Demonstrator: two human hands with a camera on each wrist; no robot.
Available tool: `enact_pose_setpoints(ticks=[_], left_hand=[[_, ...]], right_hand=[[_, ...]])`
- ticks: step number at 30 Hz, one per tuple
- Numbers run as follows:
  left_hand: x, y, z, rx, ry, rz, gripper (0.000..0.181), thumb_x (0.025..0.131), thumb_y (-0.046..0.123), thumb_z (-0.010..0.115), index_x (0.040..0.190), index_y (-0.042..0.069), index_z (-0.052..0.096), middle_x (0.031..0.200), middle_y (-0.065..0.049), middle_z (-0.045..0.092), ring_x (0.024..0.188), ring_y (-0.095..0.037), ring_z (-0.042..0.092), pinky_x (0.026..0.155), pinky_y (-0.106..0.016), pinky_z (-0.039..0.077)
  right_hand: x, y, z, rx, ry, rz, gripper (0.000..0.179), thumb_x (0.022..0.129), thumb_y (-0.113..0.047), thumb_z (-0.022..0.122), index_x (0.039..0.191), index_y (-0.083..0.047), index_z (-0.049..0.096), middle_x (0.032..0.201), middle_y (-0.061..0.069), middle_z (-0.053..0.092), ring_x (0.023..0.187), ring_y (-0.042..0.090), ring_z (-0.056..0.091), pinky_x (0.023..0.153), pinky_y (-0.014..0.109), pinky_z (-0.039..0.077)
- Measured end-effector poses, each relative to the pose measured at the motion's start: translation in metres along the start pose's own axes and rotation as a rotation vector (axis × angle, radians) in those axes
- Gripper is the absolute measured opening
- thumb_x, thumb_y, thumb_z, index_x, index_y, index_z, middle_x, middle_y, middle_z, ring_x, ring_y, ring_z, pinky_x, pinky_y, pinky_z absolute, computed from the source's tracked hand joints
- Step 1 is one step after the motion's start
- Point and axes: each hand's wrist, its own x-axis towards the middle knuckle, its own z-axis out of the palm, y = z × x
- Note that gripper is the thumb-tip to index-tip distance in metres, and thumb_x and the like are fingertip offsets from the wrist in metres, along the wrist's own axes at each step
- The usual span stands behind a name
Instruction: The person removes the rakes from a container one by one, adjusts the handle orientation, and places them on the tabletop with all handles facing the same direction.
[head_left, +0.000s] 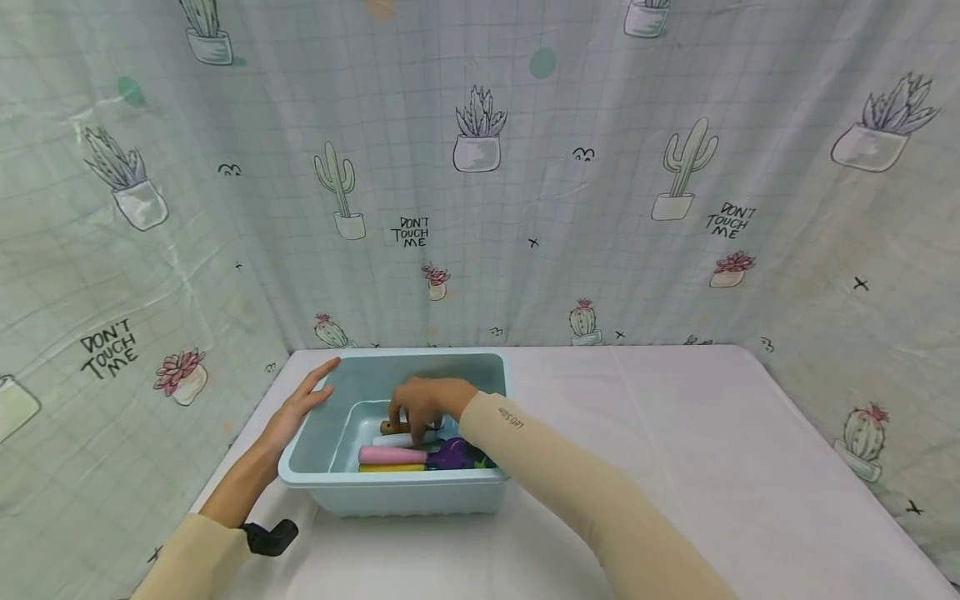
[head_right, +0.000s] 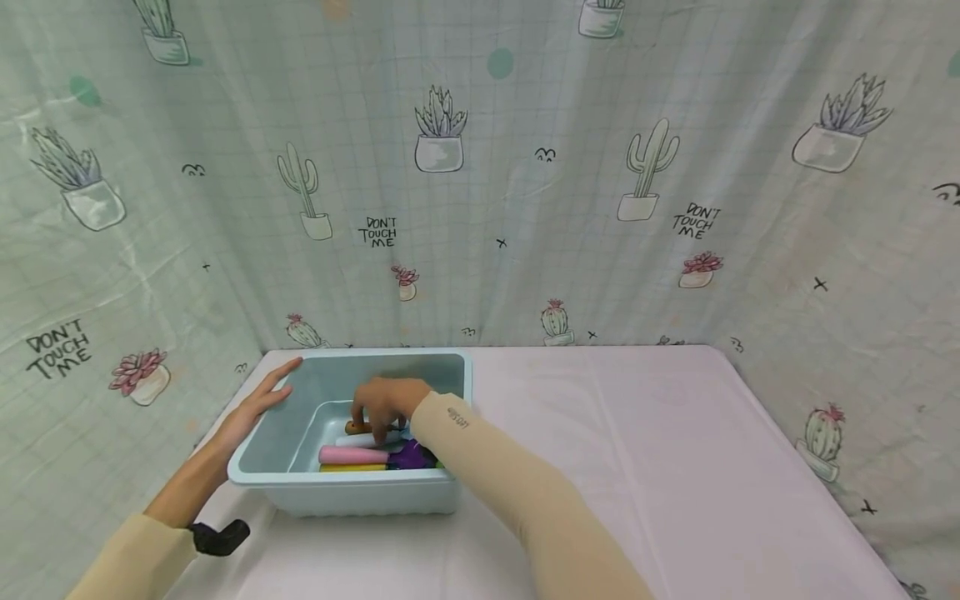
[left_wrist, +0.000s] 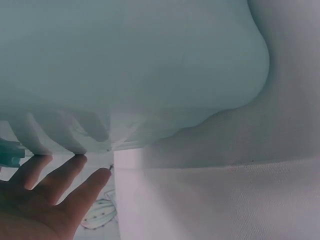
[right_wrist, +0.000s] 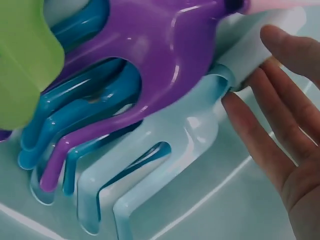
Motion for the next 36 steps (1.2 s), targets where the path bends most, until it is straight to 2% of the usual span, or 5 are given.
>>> enact_pose_setpoints(ticks=[6, 16, 28, 36], left_hand=[[0.0016, -0.0013, -0.0011, -0.015, -0.006, 0.003, 0.063, 0.112, 0.042, 0.037, 0.168, 0.031, 0.009, 0.176, -0.01, 0.0, 0.16, -0.043, 0.009, 0.121, -0.066, 0.022], [0.001, -0.0008, -0.0005, -0.02, -0.014, 0.002, 0.063, 0.112, 0.042, 0.035, 0.167, 0.032, 0.007, 0.176, -0.011, -0.001, 0.159, -0.045, 0.011, 0.12, -0.066, 0.025], [0.0004, -0.002, -0.0004, -0.016, -0.009, 0.015, 0.062, 0.112, 0.041, 0.034, 0.167, 0.033, 0.007, 0.176, -0.011, -0.001, 0.159, -0.046, 0.012, 0.119, -0.066, 0.027], [0.0, -0.0024, -0.0006, -0.016, -0.011, 0.013, 0.062, 0.112, 0.042, 0.034, 0.167, 0.033, 0.007, 0.176, -0.01, -0.001, 0.159, -0.044, 0.013, 0.118, -0.063, 0.03]], right_hand=[[0.004, 0.0014, 0.0048, -0.047, -0.011, 0.001, 0.031, 0.087, -0.004, 0.081, 0.115, -0.017, 0.075, 0.112, 0.002, 0.068, 0.087, 0.013, 0.063, 0.074, 0.034, 0.061], [0.0039, 0.0015, 0.0055, -0.112, -0.027, -0.017, 0.023, 0.089, -0.003, 0.078, 0.107, -0.016, 0.068, 0.104, -0.001, 0.063, 0.079, 0.012, 0.056, 0.063, 0.025, 0.052], [0.0041, 0.0032, 0.0006, -0.07, 0.02, -0.018, 0.032, 0.089, -0.002, 0.076, 0.114, -0.02, 0.068, 0.103, -0.002, 0.064, 0.081, 0.013, 0.057, 0.064, 0.026, 0.051], [0.0023, 0.0018, -0.0025, -0.045, 0.009, -0.033, 0.039, 0.089, -0.001, 0.075, 0.123, -0.019, 0.068, 0.107, 0.0, 0.065, 0.082, 0.013, 0.058, 0.064, 0.025, 0.05]])
